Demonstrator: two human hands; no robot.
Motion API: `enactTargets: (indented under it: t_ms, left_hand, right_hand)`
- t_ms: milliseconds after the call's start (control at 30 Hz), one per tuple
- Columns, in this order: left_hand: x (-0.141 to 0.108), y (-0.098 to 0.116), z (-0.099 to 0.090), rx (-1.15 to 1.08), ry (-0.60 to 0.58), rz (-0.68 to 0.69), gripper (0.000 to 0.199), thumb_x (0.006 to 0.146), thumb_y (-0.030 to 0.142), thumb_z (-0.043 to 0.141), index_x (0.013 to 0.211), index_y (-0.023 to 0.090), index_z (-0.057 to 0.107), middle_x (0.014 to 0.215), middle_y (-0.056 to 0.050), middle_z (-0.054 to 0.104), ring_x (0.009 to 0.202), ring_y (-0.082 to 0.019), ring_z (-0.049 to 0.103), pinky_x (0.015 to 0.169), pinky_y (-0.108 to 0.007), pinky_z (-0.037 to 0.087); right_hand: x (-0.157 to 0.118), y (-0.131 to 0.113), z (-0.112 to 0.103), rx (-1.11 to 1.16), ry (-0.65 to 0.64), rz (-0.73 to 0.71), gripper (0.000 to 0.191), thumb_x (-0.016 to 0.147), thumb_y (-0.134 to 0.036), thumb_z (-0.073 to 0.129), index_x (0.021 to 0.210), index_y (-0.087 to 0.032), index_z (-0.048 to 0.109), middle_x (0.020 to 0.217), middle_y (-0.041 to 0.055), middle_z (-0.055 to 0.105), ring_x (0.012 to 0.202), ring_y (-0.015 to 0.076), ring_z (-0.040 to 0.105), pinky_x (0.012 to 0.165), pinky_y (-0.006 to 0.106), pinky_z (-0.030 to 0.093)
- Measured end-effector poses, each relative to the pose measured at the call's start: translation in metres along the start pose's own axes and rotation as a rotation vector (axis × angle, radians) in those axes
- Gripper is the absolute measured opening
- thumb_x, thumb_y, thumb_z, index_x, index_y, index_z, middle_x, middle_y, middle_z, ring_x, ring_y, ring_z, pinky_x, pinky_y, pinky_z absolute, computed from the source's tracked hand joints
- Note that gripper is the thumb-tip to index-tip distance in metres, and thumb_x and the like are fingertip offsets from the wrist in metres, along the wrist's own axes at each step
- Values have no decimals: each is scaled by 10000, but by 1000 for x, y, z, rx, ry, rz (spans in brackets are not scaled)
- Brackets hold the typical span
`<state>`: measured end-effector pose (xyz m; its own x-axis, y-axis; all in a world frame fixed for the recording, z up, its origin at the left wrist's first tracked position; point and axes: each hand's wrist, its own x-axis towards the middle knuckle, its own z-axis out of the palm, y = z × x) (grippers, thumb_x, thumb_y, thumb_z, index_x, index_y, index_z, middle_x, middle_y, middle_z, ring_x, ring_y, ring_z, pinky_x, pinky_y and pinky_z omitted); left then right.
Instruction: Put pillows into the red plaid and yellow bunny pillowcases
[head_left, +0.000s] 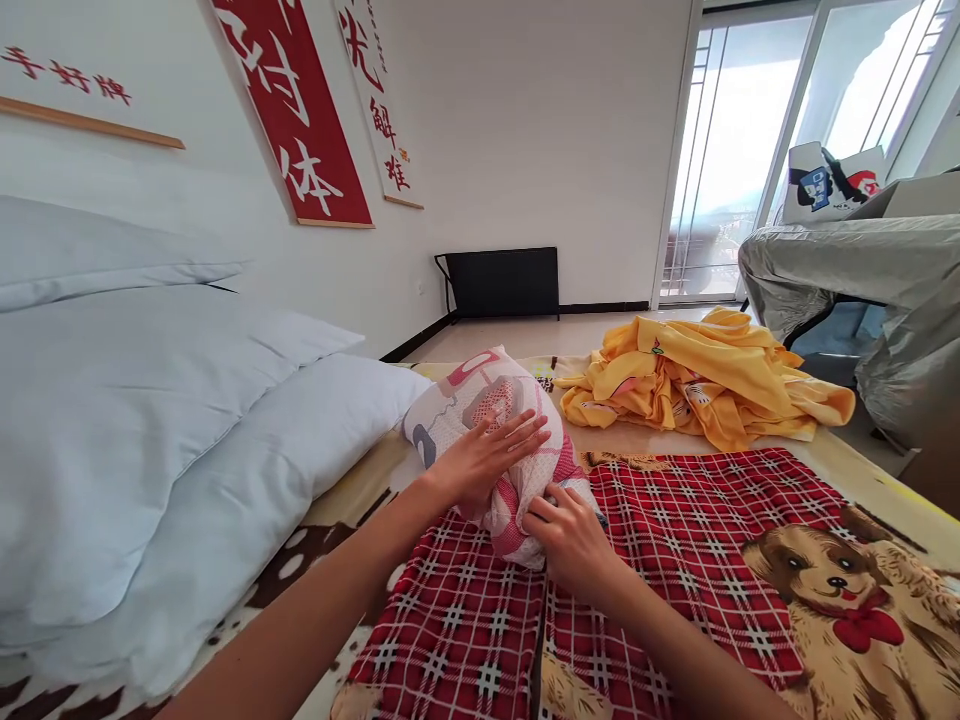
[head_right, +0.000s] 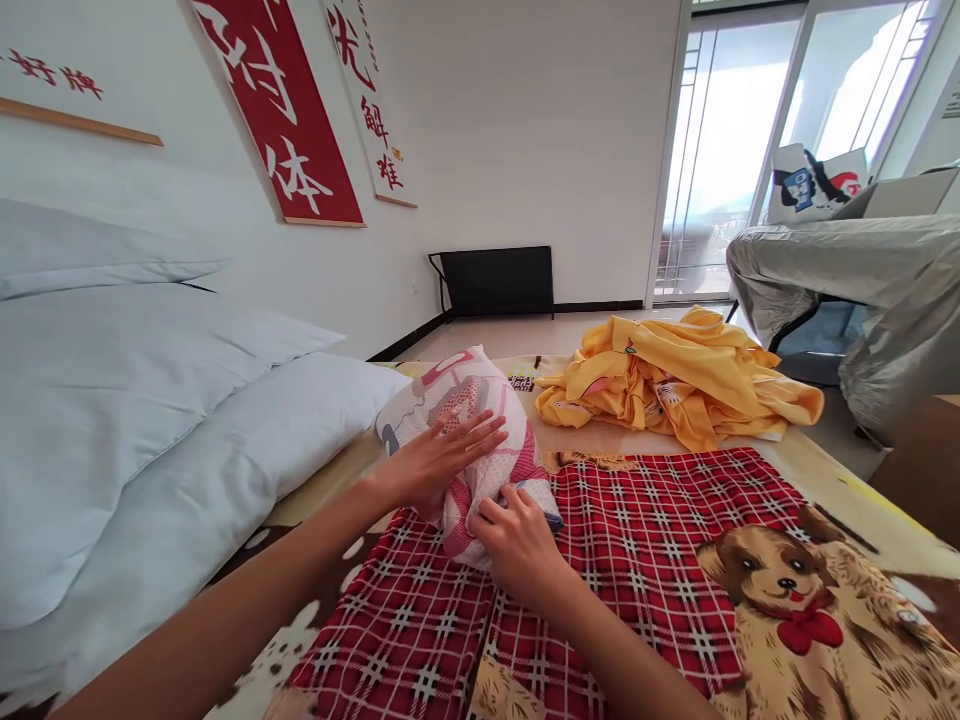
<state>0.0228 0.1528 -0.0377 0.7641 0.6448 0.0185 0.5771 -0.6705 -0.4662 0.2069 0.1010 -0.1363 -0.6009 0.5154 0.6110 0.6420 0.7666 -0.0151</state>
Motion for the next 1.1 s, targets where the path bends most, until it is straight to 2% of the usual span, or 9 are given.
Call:
enactTargets:
  t_ms: [133, 233, 300, 367, 467, 533, 667, 833, 1100]
  left_hand:
    - [30, -4, 4, -81, -93, -26, 1029, 605, 19, 602, 1484, 291, 141, 1589, -70, 76, 1462, -241, 12, 1131, -554, 116]
    - [49, -7, 14, -134, -140, -6, 1019, 545, 8, 617, 1455, 261, 233, 1584, -95, 108, 1457, -266, 63, 1119, -586, 118]
    - [57, -6, 22, -177, -106, 1, 952, 540, 24, 612, 1418, 226, 305, 1571, -108, 173, 1446, -273, 134, 1120, -578, 132]
    - [59, -4, 29, -212, -45, -20, 822, 598, 66, 591, 1377, 196, 362, 1545, -124, 257, 1423, -274, 212, 1114, -551, 171]
    - [56, 1, 37, -234, 22, -69, 649, 686, 143, 548, 1320, 140, 412, 1466, -165, 390, 1363, -277, 332, 1086, -497, 240]
    - [54, 4, 41, -244, 49, -89, 570, 684, 183, 556, 1243, 114, 470, 1368, -173, 495, 1287, -279, 428, 1047, -454, 297]
    - [57, 8, 45, -257, 75, -108, 377, 676, 169, 538, 1051, 135, 570, 1133, -120, 640, 1075, -249, 579, 931, -386, 384]
    - [76, 11, 44, -255, 82, -148, 209, 752, 142, 463, 894, 168, 613, 929, -74, 693, 870, -225, 639, 839, -371, 411]
    - [115, 9, 44, -266, 44, -190, 240, 783, 149, 445, 848, 169, 676, 912, -85, 726, 864, -227, 654, 879, -369, 409]
  right_hand:
    - [0, 7, 3, -39, -40, 29, 189, 740, -30, 575, 822, -200, 591, 862, 24, 625, 845, 211, 508, 720, 333, 395]
    - [0, 12, 2, -74, -86, 73, 199, 732, -31, 572, 836, -199, 600, 883, 24, 634, 846, 213, 515, 729, 341, 393]
    - [0, 16, 0, -77, -115, 110, 200, 742, -37, 558, 849, -198, 609, 895, 27, 639, 849, 212, 519, 736, 341, 381]
    - [0, 18, -3, -68, -130, 143, 196, 757, -40, 538, 856, -192, 613, 910, 34, 642, 860, 212, 521, 741, 340, 366]
    - [-1, 20, -6, -51, -130, 181, 199, 756, -37, 517, 858, -179, 612, 922, 48, 640, 871, 211, 519, 744, 340, 344]
    - [0, 21, -7, -38, -126, 205, 197, 741, -39, 513, 846, -177, 607, 915, 52, 636, 852, 206, 516, 734, 338, 330]
    - [0, 23, -11, -14, -92, 278, 175, 724, -58, 497, 804, -179, 595, 882, 46, 628, 813, 197, 519, 726, 330, 315]
    - [-1, 37, -15, 42, -20, 412, 159, 689, -79, 488, 773, -185, 572, 846, 37, 620, 760, 179, 520, 706, 305, 307]
    - [-6, 67, -8, 216, 154, 640, 76, 667, -144, 469, 704, -203, 497, 757, -4, 547, 656, 147, 455, 612, 278, 264]
